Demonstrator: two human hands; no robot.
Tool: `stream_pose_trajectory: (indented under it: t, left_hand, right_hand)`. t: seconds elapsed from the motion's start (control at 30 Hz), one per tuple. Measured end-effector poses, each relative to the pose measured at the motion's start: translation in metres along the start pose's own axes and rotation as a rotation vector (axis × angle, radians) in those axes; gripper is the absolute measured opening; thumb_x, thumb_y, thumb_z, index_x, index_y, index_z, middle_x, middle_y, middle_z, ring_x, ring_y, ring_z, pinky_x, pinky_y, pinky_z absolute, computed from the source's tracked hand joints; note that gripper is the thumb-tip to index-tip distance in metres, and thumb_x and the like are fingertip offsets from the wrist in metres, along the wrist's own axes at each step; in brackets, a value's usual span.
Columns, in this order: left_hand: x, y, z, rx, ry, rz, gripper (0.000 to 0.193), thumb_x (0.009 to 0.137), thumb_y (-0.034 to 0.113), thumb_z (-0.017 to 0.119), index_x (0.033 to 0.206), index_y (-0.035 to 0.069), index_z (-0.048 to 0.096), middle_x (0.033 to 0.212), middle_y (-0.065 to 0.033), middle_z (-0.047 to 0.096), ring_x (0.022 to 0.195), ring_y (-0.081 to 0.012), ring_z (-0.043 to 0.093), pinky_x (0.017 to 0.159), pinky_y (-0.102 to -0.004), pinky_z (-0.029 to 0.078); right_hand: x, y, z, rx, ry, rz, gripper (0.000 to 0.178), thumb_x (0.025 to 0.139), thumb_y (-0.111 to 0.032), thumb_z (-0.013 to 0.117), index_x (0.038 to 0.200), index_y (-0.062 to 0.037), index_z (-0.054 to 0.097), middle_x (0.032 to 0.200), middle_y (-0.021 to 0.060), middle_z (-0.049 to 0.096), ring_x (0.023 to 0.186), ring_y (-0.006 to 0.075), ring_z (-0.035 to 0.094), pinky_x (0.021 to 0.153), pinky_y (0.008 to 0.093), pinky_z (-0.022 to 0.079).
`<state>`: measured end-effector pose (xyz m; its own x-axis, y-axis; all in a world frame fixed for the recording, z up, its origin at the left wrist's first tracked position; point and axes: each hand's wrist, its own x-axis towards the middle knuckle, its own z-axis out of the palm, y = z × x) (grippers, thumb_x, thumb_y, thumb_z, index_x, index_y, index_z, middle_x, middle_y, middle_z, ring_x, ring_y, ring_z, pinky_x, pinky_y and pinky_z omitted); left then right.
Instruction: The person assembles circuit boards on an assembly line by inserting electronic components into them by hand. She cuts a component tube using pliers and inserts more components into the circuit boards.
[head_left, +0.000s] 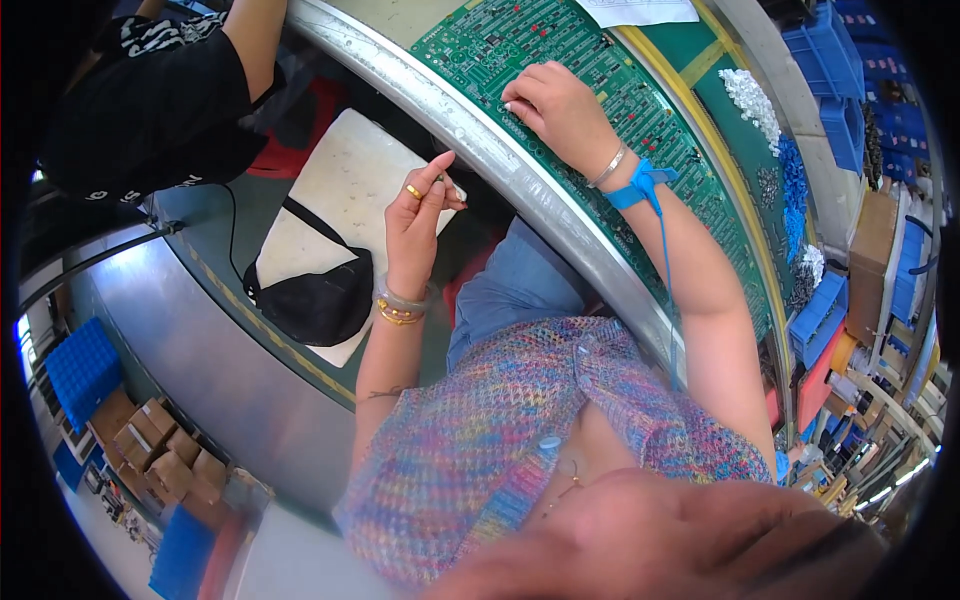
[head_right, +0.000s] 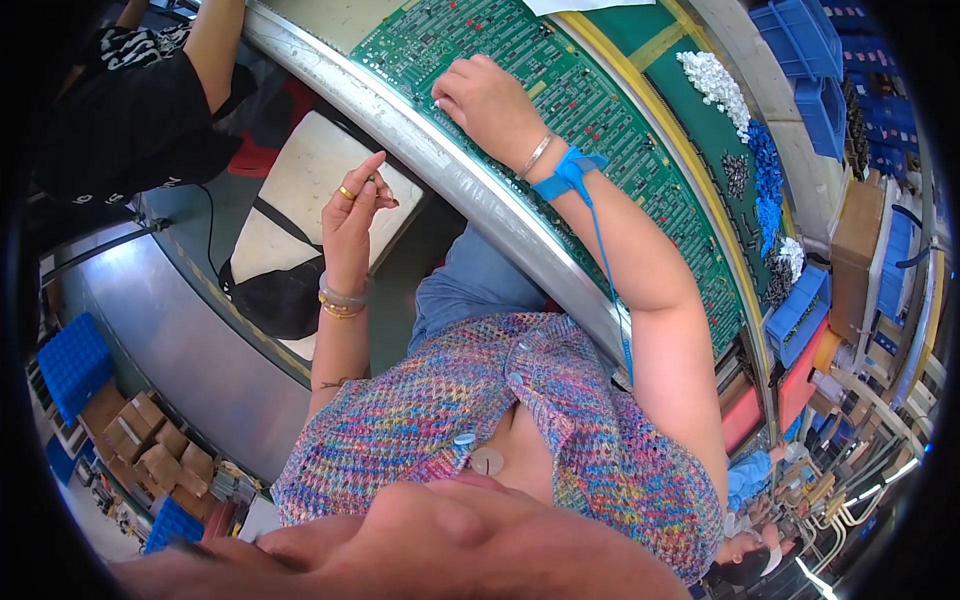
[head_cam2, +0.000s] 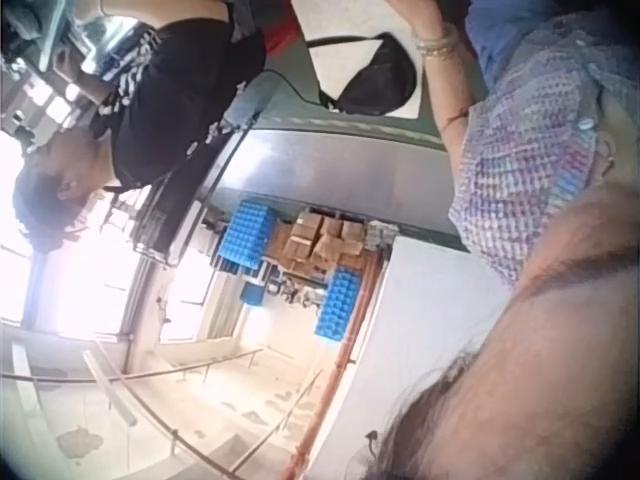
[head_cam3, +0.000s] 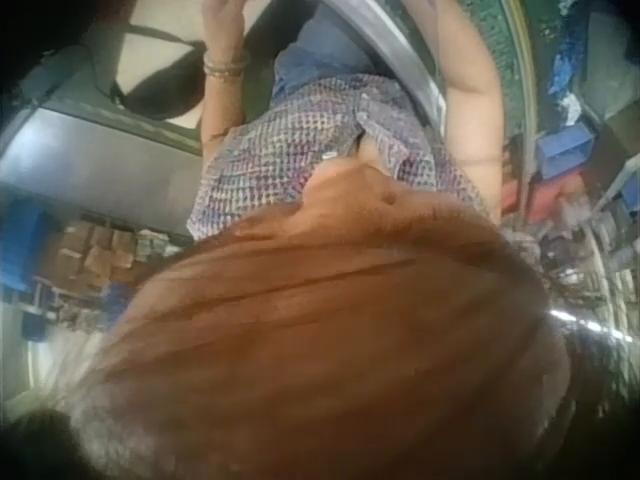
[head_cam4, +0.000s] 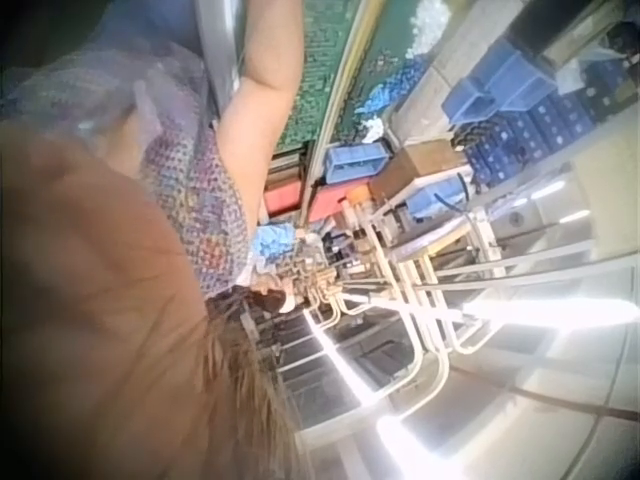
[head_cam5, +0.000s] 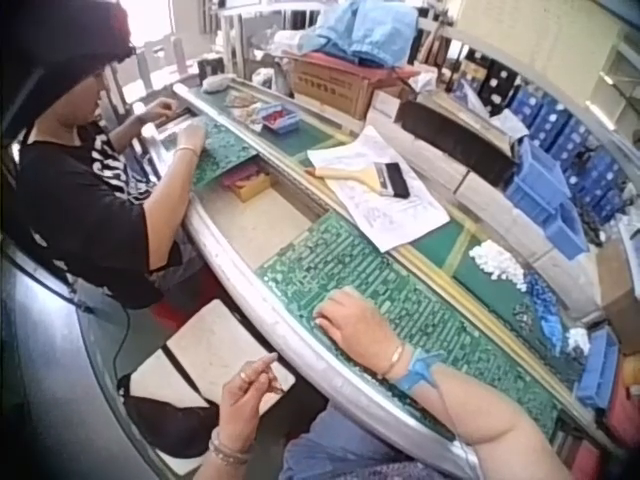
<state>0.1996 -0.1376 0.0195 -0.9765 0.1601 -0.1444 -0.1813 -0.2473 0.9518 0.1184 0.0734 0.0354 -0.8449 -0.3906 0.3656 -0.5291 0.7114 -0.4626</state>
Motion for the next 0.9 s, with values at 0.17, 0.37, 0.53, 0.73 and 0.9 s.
stream_pose_trajectory:
  t: [0.17, 0.37, 0.53, 0.73, 0.9]
  left_hand:
    - [0.0, -0.003, 0.002, 0.01, 0.021, 0.059, 0.025, 0.09, 0.001, 0.051, 0.113, -0.001, 0.06, 0.088, -0.0029, 0.057, 0.079, -0.0097, 0.058, 0.074, -0.0239, 0.051]
    - [-0.002, -0.004, 0.004, 0.012, 0.08, 0.024, 0.021, 0.086, 0.0, 0.058, 0.106, -0.003, 0.061, 0.09, -0.0101, 0.066, 0.078, -0.0134, 0.064, 0.074, -0.0244, 0.053]
    - [0.002, -0.006, 0.012, -0.038, 0.102, 0.079, 0.018, 0.084, -0.003, 0.06, 0.102, -0.005, 0.061, 0.088, -0.0107, 0.066, 0.08, -0.0147, 0.064, 0.073, -0.0251, 0.054]
    - [0.005, -0.009, 0.016, 0.077, 0.09, 0.146, 0.015, 0.084, -0.002, 0.059, 0.098, -0.006, 0.062, 0.086, -0.0103, 0.066, 0.076, -0.0135, 0.064, 0.071, -0.0242, 0.053]
    - [0.01, -0.003, 0.024, 0.072, 0.078, 0.143, 0.011, 0.086, 0.0, 0.058, 0.094, -0.005, 0.062, 0.081, -0.0087, 0.065, 0.072, -0.0121, 0.062, 0.068, -0.023, 0.053]
  right_hand:
    - [0.0, -0.001, 0.001, 0.001, 0.014, -0.009, 0.007, 0.077, -0.01, 0.062, 0.08, -0.0047, 0.06, 0.078, 0.0068, 0.056, 0.077, 0.0258, 0.052, 0.07, 0.0351, 0.045]
    - [-0.001, -0.002, 0.002, -0.022, 0.01, -0.006, 0.007, 0.077, -0.01, 0.063, 0.08, -0.0047, 0.06, 0.077, 0.0068, 0.056, 0.078, 0.0258, 0.052, 0.07, 0.0354, 0.045]
    - [0.001, -0.001, 0.002, -0.067, -0.016, -0.035, 0.007, 0.077, -0.01, 0.062, 0.079, -0.0045, 0.059, 0.077, 0.0071, 0.055, 0.078, 0.0254, 0.052, 0.07, 0.0348, 0.046]
    - [0.003, -0.006, 0.001, -0.16, -0.041, -0.131, 0.006, 0.071, -0.01, 0.059, 0.073, -0.0052, 0.056, 0.074, 0.0072, 0.052, 0.08, 0.024, 0.053, 0.071, 0.0328, 0.048]
    - [-0.006, -0.015, -0.006, 0.076, 0.057, -0.069, 0.015, 0.076, -0.012, 0.063, 0.089, -0.0052, 0.062, 0.086, 0.0079, 0.06, 0.084, 0.0254, 0.056, 0.073, 0.0346, 0.047]
